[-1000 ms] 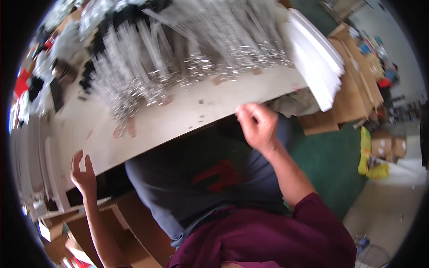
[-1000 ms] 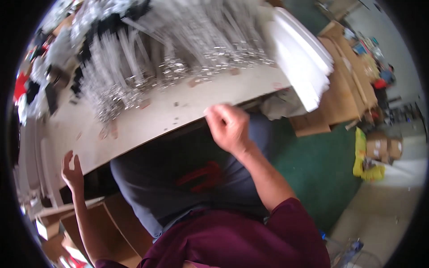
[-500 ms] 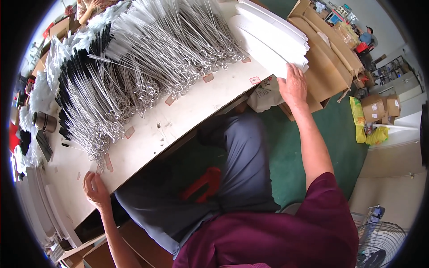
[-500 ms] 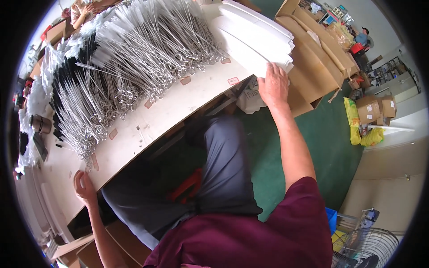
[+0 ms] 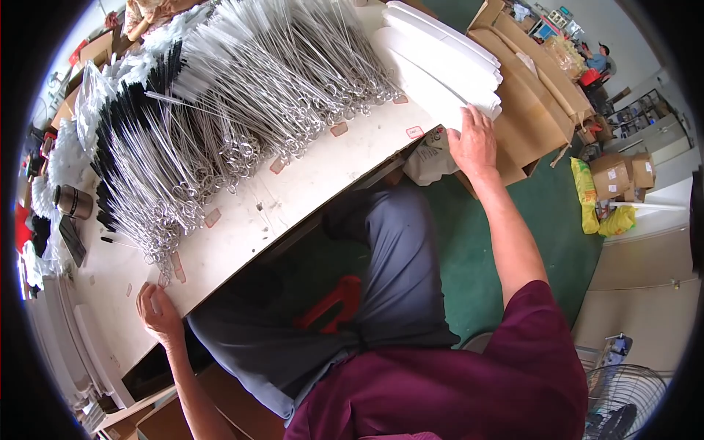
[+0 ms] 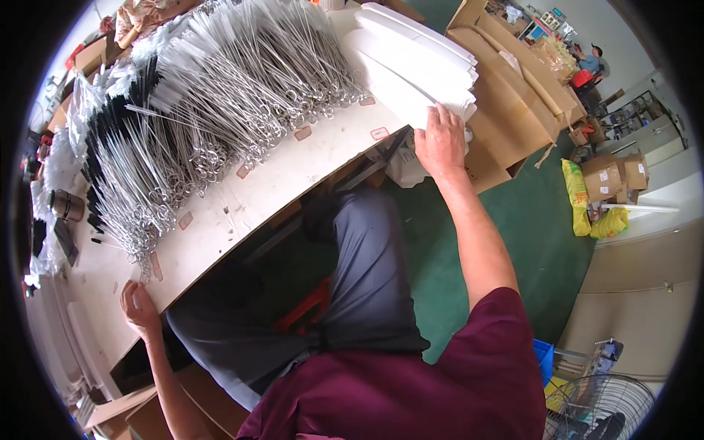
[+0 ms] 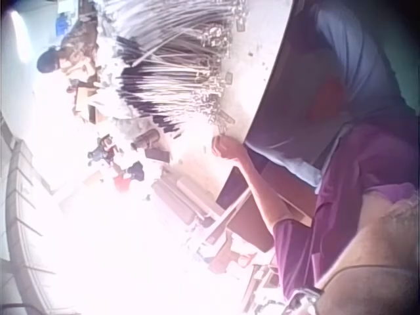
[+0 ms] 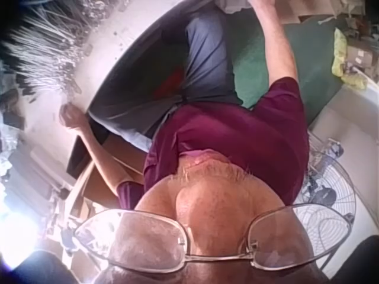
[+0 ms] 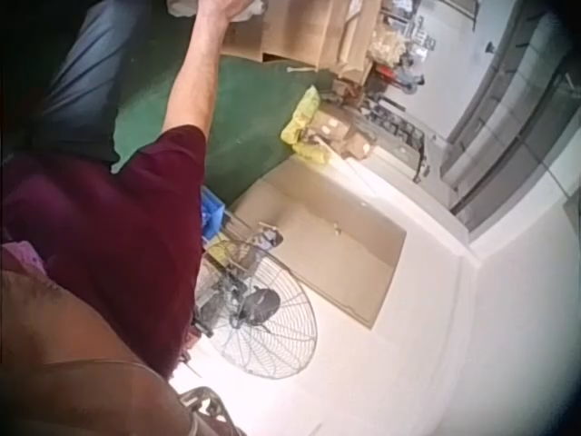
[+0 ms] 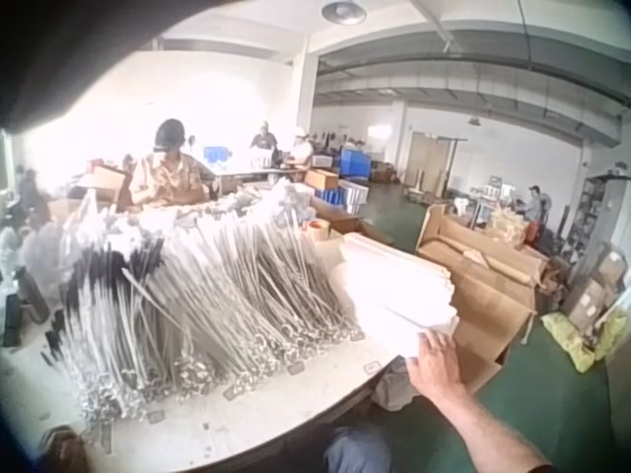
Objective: Folding cardboard sleeves and inserting metal wire brushes into them at an assembly table.
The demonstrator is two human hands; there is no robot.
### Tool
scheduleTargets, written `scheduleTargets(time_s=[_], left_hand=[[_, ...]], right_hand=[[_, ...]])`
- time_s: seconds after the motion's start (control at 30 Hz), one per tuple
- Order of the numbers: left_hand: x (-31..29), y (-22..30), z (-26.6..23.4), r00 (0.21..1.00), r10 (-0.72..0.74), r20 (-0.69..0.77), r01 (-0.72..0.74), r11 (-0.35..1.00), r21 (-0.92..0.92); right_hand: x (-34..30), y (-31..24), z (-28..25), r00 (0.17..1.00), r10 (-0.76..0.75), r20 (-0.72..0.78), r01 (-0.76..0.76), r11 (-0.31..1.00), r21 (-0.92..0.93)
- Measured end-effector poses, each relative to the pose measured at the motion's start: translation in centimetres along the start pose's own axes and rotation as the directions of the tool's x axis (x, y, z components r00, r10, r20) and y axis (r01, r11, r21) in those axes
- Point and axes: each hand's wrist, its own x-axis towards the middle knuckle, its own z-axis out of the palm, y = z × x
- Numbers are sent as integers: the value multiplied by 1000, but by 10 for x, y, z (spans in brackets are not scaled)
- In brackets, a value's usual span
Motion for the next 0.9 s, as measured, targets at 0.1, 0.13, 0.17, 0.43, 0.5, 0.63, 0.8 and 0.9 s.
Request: scheduleTargets(time_s=[0.1,0.13,0.17,0.43,0.5,0.63,0.8,0.9], left_hand=[[0,2,0,1000,1,-4,-1,1000,11],[0,2,0,1000,3,-11,-3,1000,6],[1,2,0,1000,5,-18,-5,1000,1],[-4,40,-24,997,36,-75,-44,993,-112],[0,96,-48,986,163,-36,-166,974,-153],[7,188,-75,845,529,79,-475,810,-343],[20,222,-55,779,481,401,-425,876,-226],[24,214,-36,764,515,388,-444,857,-263]], right_hand=[[4,1,-9,999,4,-37,-6,999,-51],[5,6,-11,996,9,-89,-14,998,-63],[6,11,-13,990,13,-141,-24,997,-74],[17,-68,-77,948,295,-121,-137,718,682],[8,-118,-109,999,46,-25,-11,658,753],[-11,-184,-121,873,-462,-158,388,460,799],[-35,-243,-106,719,-681,-138,474,337,813],[-41,-263,-98,651,-737,-184,518,253,817]])
